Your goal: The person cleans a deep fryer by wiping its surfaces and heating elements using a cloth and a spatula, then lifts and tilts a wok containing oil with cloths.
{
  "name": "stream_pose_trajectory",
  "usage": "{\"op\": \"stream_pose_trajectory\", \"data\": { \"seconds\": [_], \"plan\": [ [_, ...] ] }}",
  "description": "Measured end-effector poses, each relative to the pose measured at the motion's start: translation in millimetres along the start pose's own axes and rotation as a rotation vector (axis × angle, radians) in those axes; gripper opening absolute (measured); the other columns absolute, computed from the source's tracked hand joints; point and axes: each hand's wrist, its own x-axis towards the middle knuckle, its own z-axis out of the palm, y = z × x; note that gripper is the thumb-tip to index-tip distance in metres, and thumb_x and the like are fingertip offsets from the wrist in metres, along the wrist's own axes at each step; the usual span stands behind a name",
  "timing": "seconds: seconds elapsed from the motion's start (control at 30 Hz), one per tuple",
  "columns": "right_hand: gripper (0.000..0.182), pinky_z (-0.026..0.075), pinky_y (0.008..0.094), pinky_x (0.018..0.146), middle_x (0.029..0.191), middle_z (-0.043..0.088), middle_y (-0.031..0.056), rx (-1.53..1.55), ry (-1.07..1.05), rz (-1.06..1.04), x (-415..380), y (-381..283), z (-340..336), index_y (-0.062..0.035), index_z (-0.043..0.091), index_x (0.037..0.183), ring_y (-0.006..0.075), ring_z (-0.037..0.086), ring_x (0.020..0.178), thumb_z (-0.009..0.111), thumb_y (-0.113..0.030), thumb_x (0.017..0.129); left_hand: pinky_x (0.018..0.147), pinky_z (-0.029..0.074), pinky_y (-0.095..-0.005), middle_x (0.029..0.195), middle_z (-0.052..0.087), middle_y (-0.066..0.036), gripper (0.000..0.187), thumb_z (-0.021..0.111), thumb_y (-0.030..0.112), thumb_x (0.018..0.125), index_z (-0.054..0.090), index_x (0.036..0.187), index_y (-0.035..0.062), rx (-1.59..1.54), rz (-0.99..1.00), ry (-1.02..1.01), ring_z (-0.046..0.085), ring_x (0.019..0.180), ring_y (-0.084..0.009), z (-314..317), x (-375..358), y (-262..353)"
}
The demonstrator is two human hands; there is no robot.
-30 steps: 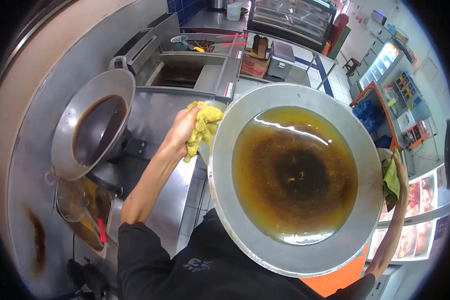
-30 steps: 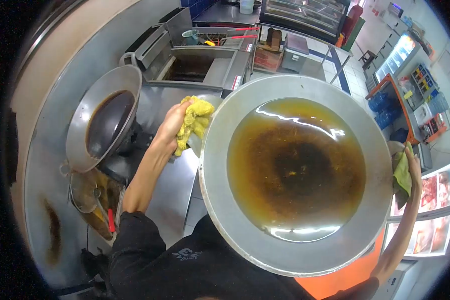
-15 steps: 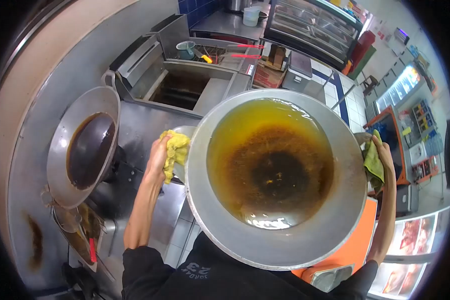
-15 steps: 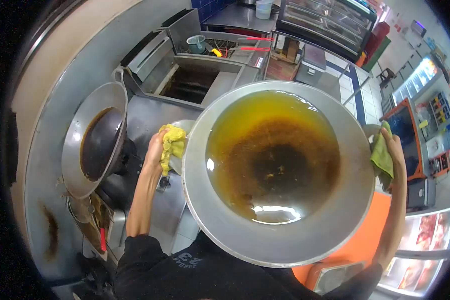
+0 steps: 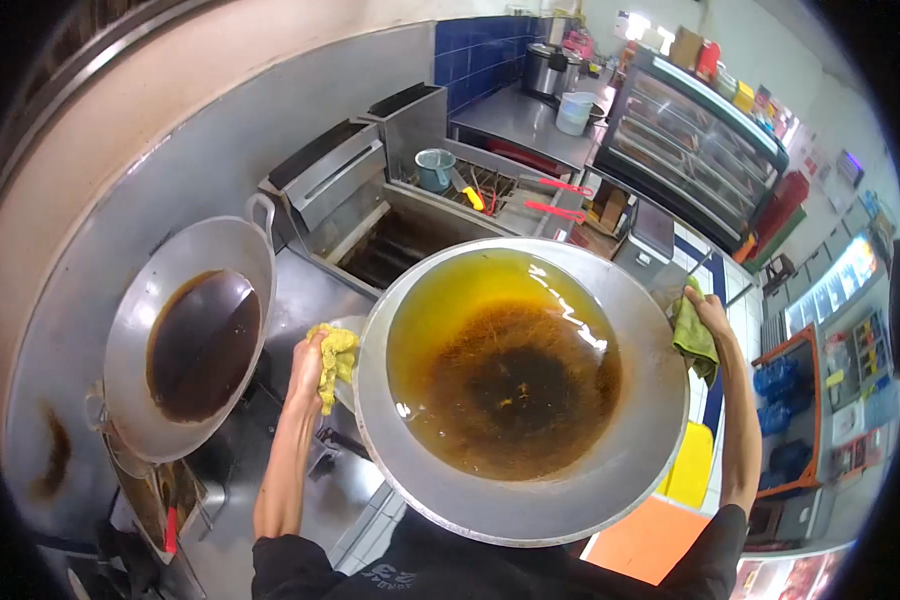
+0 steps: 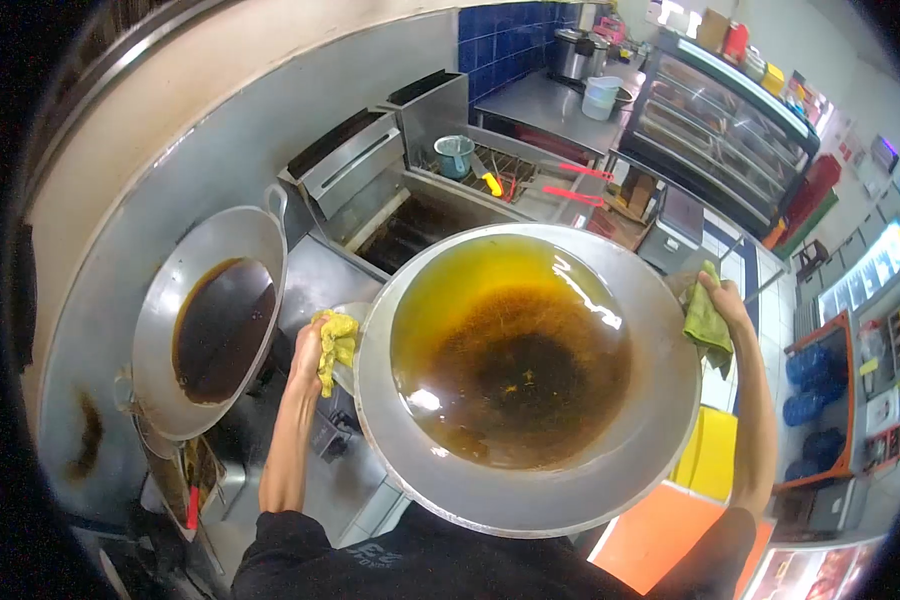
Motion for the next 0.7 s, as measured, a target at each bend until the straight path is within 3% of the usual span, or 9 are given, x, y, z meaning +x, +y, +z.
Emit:
{"op": "stream_pose_trajectory", "data": {
  "seconds": [0.33, 0.4, 0.57, 0.7],
  "plan": [
    [0.052, 0.048, 0.0284, 0.057, 0.072, 0.066, 0.0061, -0.034, -0.131, -0.043, 110, -67, 84, 0.0031, 0.069, 0.084, 0.0140, 0.062, 0.060, 0.063, -0.048, 0.089, 0.063, 0.053, -0.0299, 0.088, 0.068, -0.011, 0.033, 0.042, 0.023, 0.099, 0.062, 0.101, -0.0022, -0.041, -0.007, 0.181, 0.066, 0.072, -0.0179, -11, 41, 28],
    [0.057, 0.050, 0.0293, 0.060, 0.079, 0.067, 0.0095, -0.059, -0.205, 0.005, 134, -73, 98, 0.0063, 0.067, 0.094, 0.0167, 0.064, 0.064, 0.063, -0.050, 0.088, 0.062, 0.053, -0.0296, 0.088, 0.068, -0.011, 0.033, 0.042, 0.024, 0.098, 0.062, 0.101, -0.0019, -0.056, 0.003, 0.196, 0.066, 0.072, -0.0176, -13, 50, 30],
    [0.058, 0.050, 0.0318, 0.062, 0.074, 0.068, 0.0095, -0.126, -0.234, -0.038, 170, -95, 133, 0.0050, 0.069, 0.083, 0.0168, 0.064, 0.065, 0.062, -0.052, 0.088, 0.064, 0.053, -0.0297, 0.087, 0.069, -0.011, 0.033, 0.041, 0.024, 0.099, 0.062, 0.100, -0.0012, -0.074, -0.016, 0.295, 0.066, 0.071, -0.0171, -14, 62, 35],
    [0.055, 0.049, 0.0315, 0.063, 0.075, 0.068, 0.0095, -0.170, -0.260, -0.018, 190, -105, 151, 0.0037, 0.071, 0.086, 0.0165, 0.064, 0.066, 0.063, -0.051, 0.087, 0.064, 0.054, -0.0304, 0.088, 0.068, -0.011, 0.032, 0.041, 0.024, 0.099, 0.061, 0.101, -0.0013, -0.089, -0.040, 0.300, 0.067, 0.072, -0.0183, -23, 77, 28]
  ]
}}
